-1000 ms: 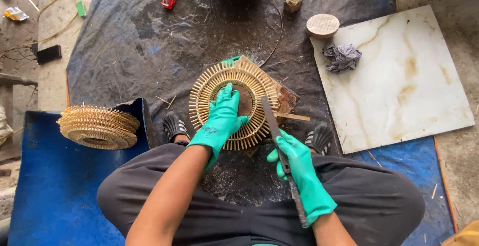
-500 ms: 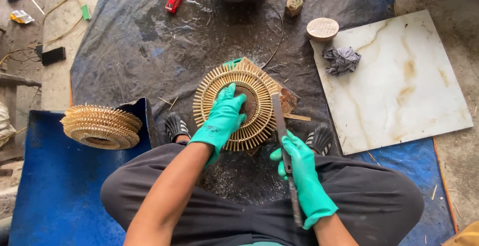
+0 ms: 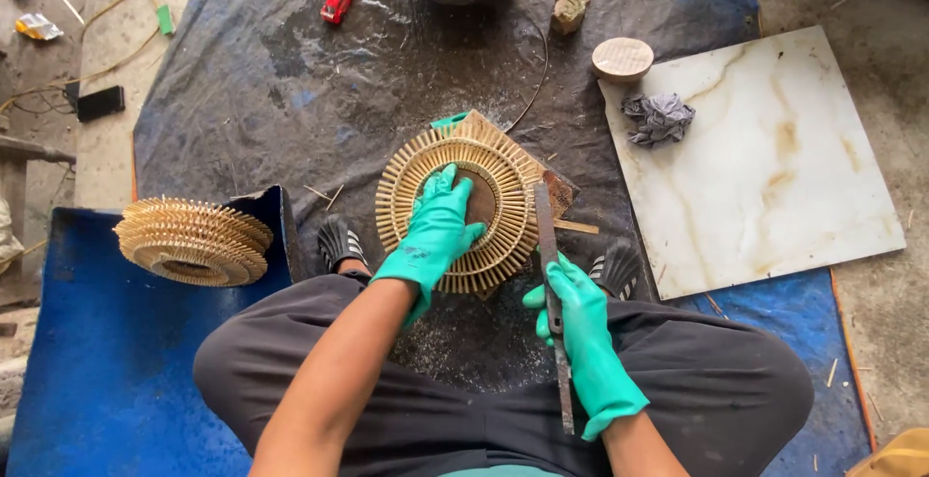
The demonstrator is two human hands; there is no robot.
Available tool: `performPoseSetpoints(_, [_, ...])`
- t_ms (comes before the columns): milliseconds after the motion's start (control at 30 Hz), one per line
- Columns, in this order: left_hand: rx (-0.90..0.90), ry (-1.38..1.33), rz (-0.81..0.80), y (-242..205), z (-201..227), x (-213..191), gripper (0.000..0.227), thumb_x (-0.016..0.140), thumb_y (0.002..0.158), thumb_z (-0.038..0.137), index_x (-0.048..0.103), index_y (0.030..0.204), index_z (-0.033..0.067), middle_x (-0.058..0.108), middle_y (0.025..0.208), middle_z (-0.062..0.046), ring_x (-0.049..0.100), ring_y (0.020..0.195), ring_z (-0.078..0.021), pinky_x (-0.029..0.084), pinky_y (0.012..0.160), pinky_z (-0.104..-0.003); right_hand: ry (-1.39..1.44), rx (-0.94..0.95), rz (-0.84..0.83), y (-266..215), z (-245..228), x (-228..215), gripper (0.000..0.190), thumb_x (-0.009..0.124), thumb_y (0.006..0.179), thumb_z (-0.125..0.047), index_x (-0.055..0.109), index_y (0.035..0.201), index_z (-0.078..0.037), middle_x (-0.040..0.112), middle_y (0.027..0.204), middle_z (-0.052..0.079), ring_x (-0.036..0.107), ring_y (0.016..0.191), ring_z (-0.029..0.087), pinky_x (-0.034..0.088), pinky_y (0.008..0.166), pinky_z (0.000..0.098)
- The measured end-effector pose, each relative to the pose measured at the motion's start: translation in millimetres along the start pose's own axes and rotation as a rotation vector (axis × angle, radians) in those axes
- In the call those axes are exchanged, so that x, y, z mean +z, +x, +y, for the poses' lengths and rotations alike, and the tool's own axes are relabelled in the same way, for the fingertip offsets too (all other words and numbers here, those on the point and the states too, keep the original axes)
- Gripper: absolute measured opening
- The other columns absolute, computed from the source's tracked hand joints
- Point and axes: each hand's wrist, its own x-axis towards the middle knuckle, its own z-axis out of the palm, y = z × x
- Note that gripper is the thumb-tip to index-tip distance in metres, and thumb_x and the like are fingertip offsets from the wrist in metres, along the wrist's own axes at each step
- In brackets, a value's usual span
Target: The recorder is assembling or finishing circular bamboo or wooden lattice components for furniture.
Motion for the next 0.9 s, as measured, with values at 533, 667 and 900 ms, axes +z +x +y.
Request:
performPoseSetpoints(533, [-0.109, -0.069, -0.004, -9, 10, -15, 0.082, 0.085, 0.08, 0.031, 0.044, 0.151, 0.0262, 0.013, 0.17, -0.009, 0.012, 0.155, -0.04, 0.015, 0.123, -0.06, -0.116, -0.033, 0.031, -6, -8, 11, 0.051, 0.056, 0.099, -0.029, 0.056, 0.148, -0.014, 0.069, 0.066, 0.01, 0.053, 0.035, 0.016, 0.038, 0.031, 0.0296])
performPoseSetpoints(667, [0.035, -0.009, 0.026, -8, -6, -2, 0.077, 0.084, 0.081, 0.025, 0.049, 0.149, 0.0287, 0.016, 0.171, -0.007, 0.015, 0.157, -0.037, 0.015, 0.126, -0.058, -0.059, -0.039, 0.04, -9, -9, 12, 0.051, 0.055, 0.099, -0.03, 0.055, 0.148, -0.014, 0.069, 0.067, 0.01, 0.052, 0.034, 0.016, 0.037, 0.03, 0.0305])
performPoseSetpoints(900, [-0.139, -0.205, 0.032, -18, 2, 0, 0.084, 0.087, 0.077, 0.022, 0.045, 0.149, 0.028, 0.012, 0.171, -0.007, 0.01, 0.157, -0.0348, 0.014, 0.123, -0.056, -0.087, -0.001, -0.05, -7, -7, 15, 0.052, 0.054, 0.097, -0.032, 0.054, 0.147, -0.018, 0.068, 0.064, 0.01, 0.051, 0.032, 0.017, 0.036, 0.028, 0.0311])
